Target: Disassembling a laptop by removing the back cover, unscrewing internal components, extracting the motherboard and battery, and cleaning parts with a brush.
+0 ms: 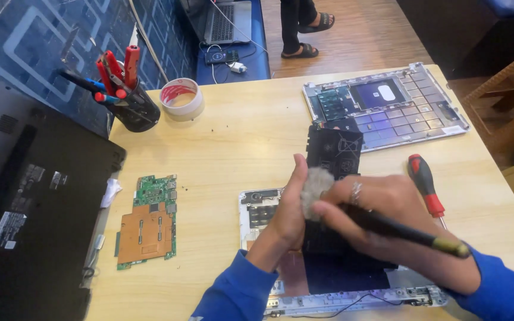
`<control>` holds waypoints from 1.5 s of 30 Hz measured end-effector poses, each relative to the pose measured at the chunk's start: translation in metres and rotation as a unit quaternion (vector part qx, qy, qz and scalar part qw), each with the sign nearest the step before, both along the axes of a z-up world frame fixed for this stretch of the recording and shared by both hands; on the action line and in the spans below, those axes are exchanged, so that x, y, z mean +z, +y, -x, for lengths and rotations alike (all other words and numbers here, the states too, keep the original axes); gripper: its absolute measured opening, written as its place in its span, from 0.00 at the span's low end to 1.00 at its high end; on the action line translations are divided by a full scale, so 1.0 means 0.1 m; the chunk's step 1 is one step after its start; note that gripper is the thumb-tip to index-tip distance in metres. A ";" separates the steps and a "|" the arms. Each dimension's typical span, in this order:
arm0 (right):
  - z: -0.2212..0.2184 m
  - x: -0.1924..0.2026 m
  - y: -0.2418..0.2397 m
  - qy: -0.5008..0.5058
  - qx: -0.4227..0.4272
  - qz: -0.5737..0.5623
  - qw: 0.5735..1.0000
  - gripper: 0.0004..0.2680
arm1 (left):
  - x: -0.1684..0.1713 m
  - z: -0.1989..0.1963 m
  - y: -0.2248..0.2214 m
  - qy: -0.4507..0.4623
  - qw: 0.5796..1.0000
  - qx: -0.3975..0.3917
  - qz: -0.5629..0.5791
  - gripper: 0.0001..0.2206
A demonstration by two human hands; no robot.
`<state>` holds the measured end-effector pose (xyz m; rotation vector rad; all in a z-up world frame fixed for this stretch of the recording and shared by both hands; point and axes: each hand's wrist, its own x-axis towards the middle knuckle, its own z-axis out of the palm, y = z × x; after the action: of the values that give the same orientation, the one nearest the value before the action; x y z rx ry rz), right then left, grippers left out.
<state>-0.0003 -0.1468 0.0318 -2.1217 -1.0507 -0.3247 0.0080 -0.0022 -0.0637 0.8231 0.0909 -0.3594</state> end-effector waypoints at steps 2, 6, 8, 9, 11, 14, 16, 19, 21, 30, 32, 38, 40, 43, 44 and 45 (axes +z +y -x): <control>-0.05 0.12 0.00 0.038 -0.043 -0.009 0.998 0.06 | 0.01 -0.01 -0.03 -0.027 0.998 0.013 0.053 0.29; -0.55 0.11 -0.18 -0.148 -0.124 -0.083 0.978 0.07 | 0.19 0.09 0.05 -0.097 0.984 -0.110 0.099 0.41; -0.45 0.10 -0.16 -0.190 -0.132 -0.060 0.971 0.06 | 0.17 0.11 0.01 -0.090 0.982 -0.120 0.119 0.41; -0.41 0.10 -0.13 -0.232 -0.131 -0.035 0.963 0.06 | 0.16 0.12 0.00 -0.084 0.979 -0.121 0.142 0.42; -0.27 0.04 -0.09 -0.265 -0.128 -0.034 0.955 0.06 | 0.17 0.11 -0.03 -0.069 0.979 -0.114 0.154 0.42; -0.18 0.01 -0.01 -0.272 -0.093 -0.037 0.957 0.07 | 0.21 0.09 -0.06 -0.019 0.982 -0.080 0.173 0.40; -0.12 0.01 0.04 -0.250 -0.064 -0.044 0.965 0.08 | 0.12 0.01 -0.07 0.012 0.983 -0.056 0.175 0.39; 0.01 -0.11 0.08 -0.179 0.015 -0.045 0.983 0.10 | -0.08 -0.07 -0.04 0.019 0.990 0.031 0.136 0.28; 0.07 -0.21 0.07 -0.132 -0.006 -0.057 0.990 0.09 | 0.04 -0.02 -0.02 0.062 0.992 -0.017 0.108 0.32; -0.19 -0.34 -0.21 -0.177 -0.180 -0.056 0.966 0.05 | 0.22 0.08 0.01 -0.021 0.994 -0.104 0.038 0.47; -0.01 -0.35 -0.05 -0.185 -0.096 -0.048 0.977 0.08 | 0.21 0.05 -0.01 0.002 0.996 -0.072 0.051 0.45; -0.05 -0.28 -0.09 -0.144 -0.083 -0.058 0.984 0.07 | 0.26 0.10 0.02 -0.014 0.994 -0.071 0.079 0.41; -0.20 -0.21 -0.20 -0.142 -0.145 -0.067 0.977 0.05 | 0.36 0.16 0.01 -0.094 0.990 -0.091 0.055 0.41; -0.29 -0.11 -0.22 -0.165 -0.199 -0.062 0.964 0.09 | 0.40 0.17 0.02 -0.129 0.988 -0.084 -0.008 0.40; -0.21 -0.12 -0.18 -0.163 -0.174 -0.048 0.970 0.07 | 0.38 0.17 0.02 -0.127 0.989 -0.077 0.002 0.40; -0.13 -0.13 -0.16 -0.161 -0.151 -0.033 0.975 0.06 | 0.36 0.18 0.00 -0.123 0.990 -0.072 0.014 0.40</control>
<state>0.0131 -0.1626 0.0191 -2.2148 -0.8736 -0.8616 -0.0099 -0.0022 -0.0280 0.8432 -0.2036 -0.3924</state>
